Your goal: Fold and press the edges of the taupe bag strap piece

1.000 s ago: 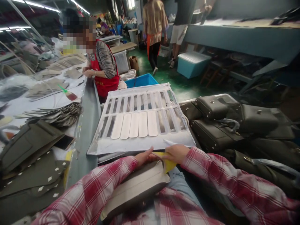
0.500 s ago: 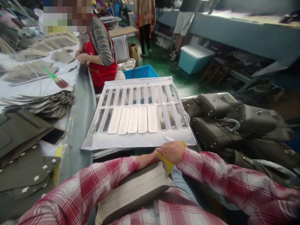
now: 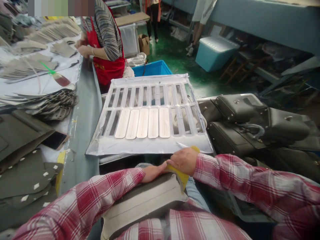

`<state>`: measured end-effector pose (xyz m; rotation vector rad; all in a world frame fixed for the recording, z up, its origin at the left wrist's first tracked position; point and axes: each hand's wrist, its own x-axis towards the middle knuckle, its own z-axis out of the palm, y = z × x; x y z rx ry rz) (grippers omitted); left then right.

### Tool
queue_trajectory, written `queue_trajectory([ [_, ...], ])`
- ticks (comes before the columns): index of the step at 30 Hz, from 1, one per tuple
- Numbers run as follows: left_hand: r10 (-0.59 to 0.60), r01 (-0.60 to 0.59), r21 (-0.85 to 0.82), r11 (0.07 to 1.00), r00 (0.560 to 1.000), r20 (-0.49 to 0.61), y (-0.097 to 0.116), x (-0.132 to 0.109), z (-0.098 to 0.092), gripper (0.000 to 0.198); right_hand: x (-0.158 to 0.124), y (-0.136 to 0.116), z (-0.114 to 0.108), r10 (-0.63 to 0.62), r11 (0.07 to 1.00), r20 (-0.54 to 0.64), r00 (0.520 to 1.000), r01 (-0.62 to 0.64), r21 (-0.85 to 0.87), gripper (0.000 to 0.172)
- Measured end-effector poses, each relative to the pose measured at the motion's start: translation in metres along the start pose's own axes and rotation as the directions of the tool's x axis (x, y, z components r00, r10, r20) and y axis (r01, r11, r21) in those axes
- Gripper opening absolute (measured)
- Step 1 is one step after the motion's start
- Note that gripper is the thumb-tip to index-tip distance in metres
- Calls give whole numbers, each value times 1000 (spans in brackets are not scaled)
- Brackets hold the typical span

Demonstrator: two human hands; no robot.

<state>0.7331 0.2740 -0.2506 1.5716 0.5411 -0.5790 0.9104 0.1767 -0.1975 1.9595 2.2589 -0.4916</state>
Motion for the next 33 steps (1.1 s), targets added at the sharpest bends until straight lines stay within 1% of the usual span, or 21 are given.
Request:
queue_trajectory([
  [1,-25,26,59,998,1000,-11,2,0,0,80,1,0,-1,-19,1000,17,1000,19,2,47],
  [3,-49,49,119,992,999,-3,5,-2,0,80,2,0,-3,-50,999,45,998,50,16,48],
  [5,-38,38,124,992,999,-4,6,-4,0,79,3,0,-3,-71,997,52,996,70,27,49],
  [7,-38,39,120,992,999,-15,6,-7,1,77,2,0,-2,-80,997,23,997,79,21,50],
  [9,-33,33,113,993,999,-2,6,-8,1,74,1,0,0,-88,996,-3,996,88,12,50],
  [11,-5,2,106,994,1000,28,6,-9,1,71,1,0,0,-93,996,-10,996,93,9,49],
  [13,50,-55,91,994,997,61,7,-10,1,67,0,0,0,-103,995,-8,995,103,16,49],
  [16,128,-131,41,990,988,86,9,-11,2,57,0,-1,2,-113,993,-10,994,114,42,49],
  [19,178,-182,21,983,975,133,12,-12,2,52,-1,-2,4,-110,992,-17,994,111,61,47],
  [23,210,-220,31,975,956,203,17,-12,2,52,-5,-2,3,-113,992,-11,993,114,57,47],
  [25,223,-238,41,970,947,230,20,-11,2,54,-7,-2,2,-108,993,9,994,108,57,47],
  [28,272,-298,58,953,923,271,25,-11,2,57,-9,-2,3,-100,993,51,994,96,76,46],
  [30,308,-334,53,941,913,268,26,-11,2,58,-11,-3,5,-87,992,65,994,80,98,46],
  [33,309,-332,50,942,916,254,27,-10,2,56,-16,-6,13,-43,992,55,998,35,125,45],
])
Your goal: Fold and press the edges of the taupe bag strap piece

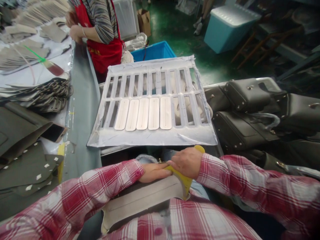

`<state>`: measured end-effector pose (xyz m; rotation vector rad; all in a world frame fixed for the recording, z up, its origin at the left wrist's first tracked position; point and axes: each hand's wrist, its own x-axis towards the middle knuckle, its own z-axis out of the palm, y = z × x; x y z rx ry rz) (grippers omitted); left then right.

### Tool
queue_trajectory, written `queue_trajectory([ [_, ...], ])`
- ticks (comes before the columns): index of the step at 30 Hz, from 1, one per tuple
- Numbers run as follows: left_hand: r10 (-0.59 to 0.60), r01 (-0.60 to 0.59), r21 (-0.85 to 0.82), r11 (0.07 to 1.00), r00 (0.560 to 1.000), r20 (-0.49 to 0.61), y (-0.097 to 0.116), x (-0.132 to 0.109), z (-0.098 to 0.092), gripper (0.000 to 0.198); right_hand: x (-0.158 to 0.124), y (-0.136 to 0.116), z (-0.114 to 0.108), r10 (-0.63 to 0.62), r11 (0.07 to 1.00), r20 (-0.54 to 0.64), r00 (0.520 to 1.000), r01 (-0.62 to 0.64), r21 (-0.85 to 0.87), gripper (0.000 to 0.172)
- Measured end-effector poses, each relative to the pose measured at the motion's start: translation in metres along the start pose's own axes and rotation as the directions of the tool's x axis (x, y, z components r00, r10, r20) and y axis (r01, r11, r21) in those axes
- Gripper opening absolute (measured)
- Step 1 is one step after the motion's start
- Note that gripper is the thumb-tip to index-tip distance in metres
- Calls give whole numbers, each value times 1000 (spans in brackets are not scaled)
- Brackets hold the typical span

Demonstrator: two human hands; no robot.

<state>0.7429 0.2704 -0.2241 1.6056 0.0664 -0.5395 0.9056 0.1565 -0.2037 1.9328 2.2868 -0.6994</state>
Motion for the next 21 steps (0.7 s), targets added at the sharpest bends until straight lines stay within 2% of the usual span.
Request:
queue_trajectory([
  [4,-8,7,47,999,1000,26,4,4,0,57,-12,-11,9,125,992,-63,990,-125,16,44],
  [6,-18,14,125,992,999,31,8,3,0,61,-18,-19,10,187,982,-81,979,-186,21,43],
  [9,-165,160,302,940,986,-10,17,-4,1,81,-30,-27,7,266,963,0,964,-266,48,47],
  [11,-257,255,352,901,965,-42,22,-14,0,93,-41,-24,4,313,941,75,947,-320,107,51],
  [13,-231,230,323,918,972,-39,26,-23,0,89,-55,-13,1,354,893,100,930,-368,258,55],
  [15,-162,163,278,947,986,-27,29,-26,0,76,-71,2,0,412,770,86,907,-398,500,59],
  [18,-177,182,283,942,983,-43,30,-18,1,64,-91,21,6,479,506,79,874,-349,789,66],
  [21,-186,213,352,912,977,-109,32,-4,5,52,-105,27,27,389,252,187,902,-300,920,71],
])
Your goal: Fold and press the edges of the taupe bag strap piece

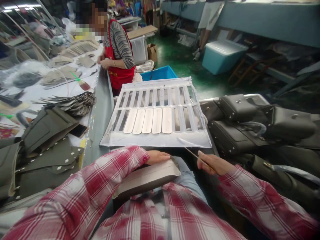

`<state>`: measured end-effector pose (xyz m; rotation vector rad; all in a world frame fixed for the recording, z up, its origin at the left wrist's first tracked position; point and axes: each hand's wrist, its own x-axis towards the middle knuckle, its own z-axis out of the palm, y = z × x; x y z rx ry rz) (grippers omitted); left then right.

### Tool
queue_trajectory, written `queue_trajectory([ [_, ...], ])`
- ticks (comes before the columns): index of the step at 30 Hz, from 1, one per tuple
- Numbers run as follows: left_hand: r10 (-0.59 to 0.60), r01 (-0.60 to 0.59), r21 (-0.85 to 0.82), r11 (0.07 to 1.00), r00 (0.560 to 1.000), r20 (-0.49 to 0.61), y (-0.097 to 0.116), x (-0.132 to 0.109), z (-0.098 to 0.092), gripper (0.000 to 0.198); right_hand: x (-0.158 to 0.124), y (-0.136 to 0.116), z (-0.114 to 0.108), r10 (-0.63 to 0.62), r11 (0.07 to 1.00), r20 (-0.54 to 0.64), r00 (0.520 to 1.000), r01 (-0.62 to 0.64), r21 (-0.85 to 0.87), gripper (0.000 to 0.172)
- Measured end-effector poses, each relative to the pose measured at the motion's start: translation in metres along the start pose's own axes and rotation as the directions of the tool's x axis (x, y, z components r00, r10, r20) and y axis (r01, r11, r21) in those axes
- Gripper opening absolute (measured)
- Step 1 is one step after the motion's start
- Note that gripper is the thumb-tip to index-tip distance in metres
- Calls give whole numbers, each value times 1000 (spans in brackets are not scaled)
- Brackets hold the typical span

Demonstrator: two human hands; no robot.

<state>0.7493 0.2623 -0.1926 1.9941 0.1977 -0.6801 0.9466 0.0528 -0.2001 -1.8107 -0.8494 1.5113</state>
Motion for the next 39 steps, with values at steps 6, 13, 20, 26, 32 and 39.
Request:
queue_trajectory([
  [6,-71,98,144,985,981,-182,27,-8,19,50,-10,40,24,40,975,330,943,-109,195,61],
  [13,-20,286,464,839,867,-499,43,-15,72,106,-8,10,34,6,998,378,926,-30,57,33],
  [20,25,314,481,818,818,-575,42,-9,80,95,7,-11,33,-28,991,346,938,72,-116,22],
  [26,20,297,459,837,823,-568,45,-9,76,99,13,-9,33,-29,980,284,958,83,-180,17],
  [32,28,270,460,846,838,-545,39,-11,75,99,25,-15,32,93,962,400,912,22,-274,25],
  [39,51,288,509,811,832,-552,35,-13,74,96,27,-3,42,21,993,311,950,15,-114,26],
])
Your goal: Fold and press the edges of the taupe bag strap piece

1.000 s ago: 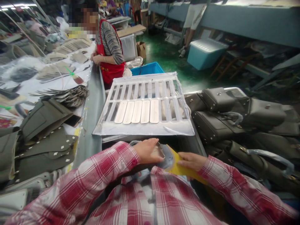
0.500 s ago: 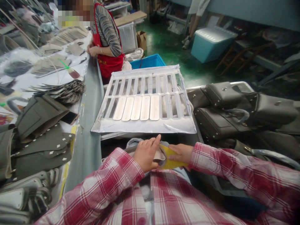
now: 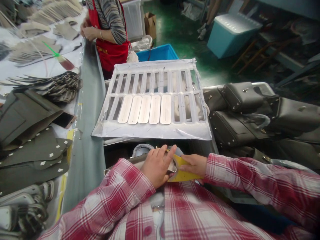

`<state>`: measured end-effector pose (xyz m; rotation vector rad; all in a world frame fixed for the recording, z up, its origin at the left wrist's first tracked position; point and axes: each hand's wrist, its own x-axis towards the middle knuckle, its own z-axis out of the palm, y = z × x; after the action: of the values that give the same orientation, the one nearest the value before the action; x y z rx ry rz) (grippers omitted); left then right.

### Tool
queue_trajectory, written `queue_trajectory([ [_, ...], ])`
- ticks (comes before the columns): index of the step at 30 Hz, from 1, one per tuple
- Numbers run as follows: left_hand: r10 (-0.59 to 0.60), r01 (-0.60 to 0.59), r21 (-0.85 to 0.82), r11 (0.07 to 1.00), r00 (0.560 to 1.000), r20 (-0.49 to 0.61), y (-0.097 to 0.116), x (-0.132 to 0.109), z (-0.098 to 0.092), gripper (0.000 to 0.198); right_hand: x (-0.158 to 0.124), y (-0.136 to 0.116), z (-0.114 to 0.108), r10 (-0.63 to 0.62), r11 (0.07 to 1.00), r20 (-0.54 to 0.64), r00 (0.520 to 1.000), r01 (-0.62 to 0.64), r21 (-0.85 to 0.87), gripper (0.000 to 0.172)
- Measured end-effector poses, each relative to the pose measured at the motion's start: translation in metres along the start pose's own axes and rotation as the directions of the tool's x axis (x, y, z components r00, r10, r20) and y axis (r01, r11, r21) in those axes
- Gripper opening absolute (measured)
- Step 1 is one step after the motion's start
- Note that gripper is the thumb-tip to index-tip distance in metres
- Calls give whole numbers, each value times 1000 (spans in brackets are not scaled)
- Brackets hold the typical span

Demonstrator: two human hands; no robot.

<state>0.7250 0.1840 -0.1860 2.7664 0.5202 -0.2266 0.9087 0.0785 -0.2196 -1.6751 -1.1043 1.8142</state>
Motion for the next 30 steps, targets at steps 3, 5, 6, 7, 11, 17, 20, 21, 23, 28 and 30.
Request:
queue_trajectory([
  [3,15,-15,33,999,1000,1,0,-1,2,100,0,4,6,-16,997,-42,999,19,78,25],
  [5,23,-23,57,998,1000,-1,1,-1,3,101,1,4,8,12,994,-36,999,-8,113,25],
  [6,25,-25,70,997,1000,-1,1,-1,3,101,1,4,8,34,992,-15,999,-32,119,25],
  [7,26,-26,81,996,1000,0,2,-1,4,100,1,3,8,52,992,8,999,-53,119,25],
  [11,51,-52,89,995,999,16,0,-2,3,93,0,-2,9,41,992,20,999,-43,121,26],
  [17,161,-160,-23,987,985,59,-18,-8,2,116,-6,-10,20,70,991,-48,996,-64,122,28],
  [20,161,-159,-42,986,985,54,-23,-7,5,116,-5,-12,30,91,984,-103,991,-73,164,28],
  [21,151,-150,-39,988,987,48,-24,-6,6,113,-4,-11,35,96,981,-134,986,-72,178,27],
  [23,124,-123,-30,992,991,46,-23,-4,7,108,1,-10,46,81,986,-249,965,-41,162,26],
  [28,71,-71,-3,997,997,27,-18,-2,6,103,11,-14,75,27,995,-614,789,35,89,29],
  [30,71,-71,-7,997,997,17,-16,-4,4,107,5,-16,81,110,975,-582,805,26,221,33],
])
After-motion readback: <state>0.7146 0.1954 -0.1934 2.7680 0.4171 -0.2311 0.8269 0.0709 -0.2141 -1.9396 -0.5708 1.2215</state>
